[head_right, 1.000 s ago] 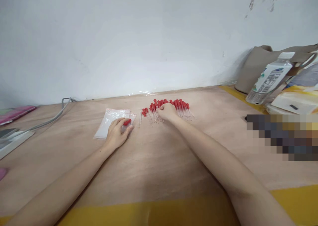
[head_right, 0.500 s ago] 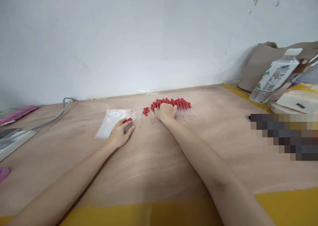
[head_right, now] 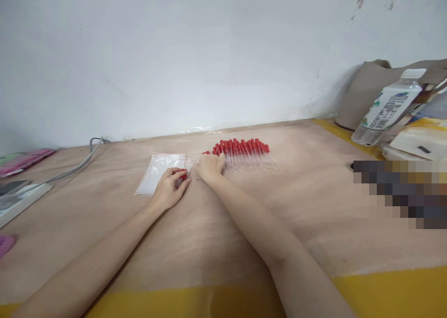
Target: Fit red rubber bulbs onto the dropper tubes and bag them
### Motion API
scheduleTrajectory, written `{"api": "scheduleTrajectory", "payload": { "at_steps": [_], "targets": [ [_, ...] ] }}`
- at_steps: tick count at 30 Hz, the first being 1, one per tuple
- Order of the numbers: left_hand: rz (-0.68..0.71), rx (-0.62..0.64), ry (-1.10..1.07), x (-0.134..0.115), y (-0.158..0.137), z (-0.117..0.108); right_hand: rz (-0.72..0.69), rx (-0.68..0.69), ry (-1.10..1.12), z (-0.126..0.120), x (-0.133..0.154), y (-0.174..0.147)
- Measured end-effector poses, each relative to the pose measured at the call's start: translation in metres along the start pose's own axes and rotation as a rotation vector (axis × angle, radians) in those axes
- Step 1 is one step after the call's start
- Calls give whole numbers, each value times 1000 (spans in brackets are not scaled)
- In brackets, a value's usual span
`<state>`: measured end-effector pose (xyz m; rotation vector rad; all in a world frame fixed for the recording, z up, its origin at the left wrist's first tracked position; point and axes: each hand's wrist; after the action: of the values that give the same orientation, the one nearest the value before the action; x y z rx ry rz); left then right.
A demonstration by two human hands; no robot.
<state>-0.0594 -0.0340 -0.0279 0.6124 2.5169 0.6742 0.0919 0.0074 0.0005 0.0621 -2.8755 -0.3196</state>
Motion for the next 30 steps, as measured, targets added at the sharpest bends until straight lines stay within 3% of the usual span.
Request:
{"api": "scheduleTrajectory", "payload": {
  "at_steps": [10, 14, 20, 25, 30],
  "targets": [
    [-25, 31, -111, -3, 1, -3, 37, 8, -2, -7, -10, -6],
    [-42, 10, -141, -4, 1, -5, -61, -88, 31, -9, -29, -24],
    [-73, -28, -148, 0, 2, -4, -222, -214, 272, -10, -68, -61],
    [-163, 35, -217, 2, 4, -5, -379, -273, 385, -13, -98, -87],
    [-207, 24, -258, 6, 4, -3, -385, -294, 378, -21, -109, -99]
  ]
}}
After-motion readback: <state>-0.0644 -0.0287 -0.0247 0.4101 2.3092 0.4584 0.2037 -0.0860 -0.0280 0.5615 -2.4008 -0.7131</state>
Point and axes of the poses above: each hand's wrist, its own y-axis towards the middle knuckle, its own z-axis out of the palm, x = y × z, and after that the axes turned 2 degrees about -y, right-handed
